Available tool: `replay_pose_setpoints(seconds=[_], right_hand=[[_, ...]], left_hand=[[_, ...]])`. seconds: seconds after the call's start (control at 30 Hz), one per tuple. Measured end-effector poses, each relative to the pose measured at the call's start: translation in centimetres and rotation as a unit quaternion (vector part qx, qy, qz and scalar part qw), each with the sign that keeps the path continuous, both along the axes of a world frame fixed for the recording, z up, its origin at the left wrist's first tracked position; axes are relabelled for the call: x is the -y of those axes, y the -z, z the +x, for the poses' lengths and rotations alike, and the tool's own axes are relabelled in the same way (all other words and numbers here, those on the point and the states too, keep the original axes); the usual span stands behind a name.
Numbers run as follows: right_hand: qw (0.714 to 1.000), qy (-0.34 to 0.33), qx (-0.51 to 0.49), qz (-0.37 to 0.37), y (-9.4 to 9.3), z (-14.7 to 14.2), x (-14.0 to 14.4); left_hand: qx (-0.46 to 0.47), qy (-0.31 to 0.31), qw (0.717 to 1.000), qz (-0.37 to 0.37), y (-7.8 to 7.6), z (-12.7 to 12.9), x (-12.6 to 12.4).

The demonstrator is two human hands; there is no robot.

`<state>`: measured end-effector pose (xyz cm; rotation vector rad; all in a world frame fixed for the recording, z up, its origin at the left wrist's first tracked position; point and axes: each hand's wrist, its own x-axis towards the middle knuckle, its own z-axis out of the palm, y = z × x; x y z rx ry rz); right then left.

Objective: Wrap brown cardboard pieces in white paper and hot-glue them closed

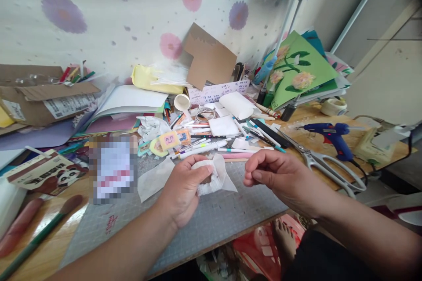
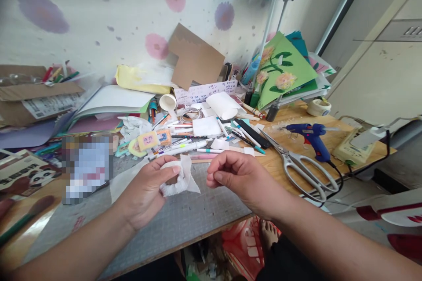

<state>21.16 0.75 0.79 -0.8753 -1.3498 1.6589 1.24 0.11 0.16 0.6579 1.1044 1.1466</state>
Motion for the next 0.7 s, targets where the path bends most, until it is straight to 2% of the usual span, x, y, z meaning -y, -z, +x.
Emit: replay_pose_setpoints(seconds=[0.17, 0.33, 0.57, 0.7], right_hand=[[0.999, 0.019, -0.026, -0.01, -0.1, 0.5, 0.3], [0.999, 0.021, -0.021, -0.021, 0.0, 1.1, 0.5], [0.996, 0.035, 0.078, -0.037, -0.2, 1.8, 1.2], [0.975, 0.035, 0.218, 0.04, -0.2, 2.1, 0.8]], left_hand=[[-0.008, -0.022, 1.0, -0.003, 0.0, -0.1, -0.1], [0.035, -0.046, 0.998, 0.001, 0.1, -0.3, -0.4], [0.111, -0.084, 0.99, -0.001, -0.2, 0.0, -0.8], [0.123, -0.071, 0.99, -0.016, -0.6, 0.2, -0.8]])
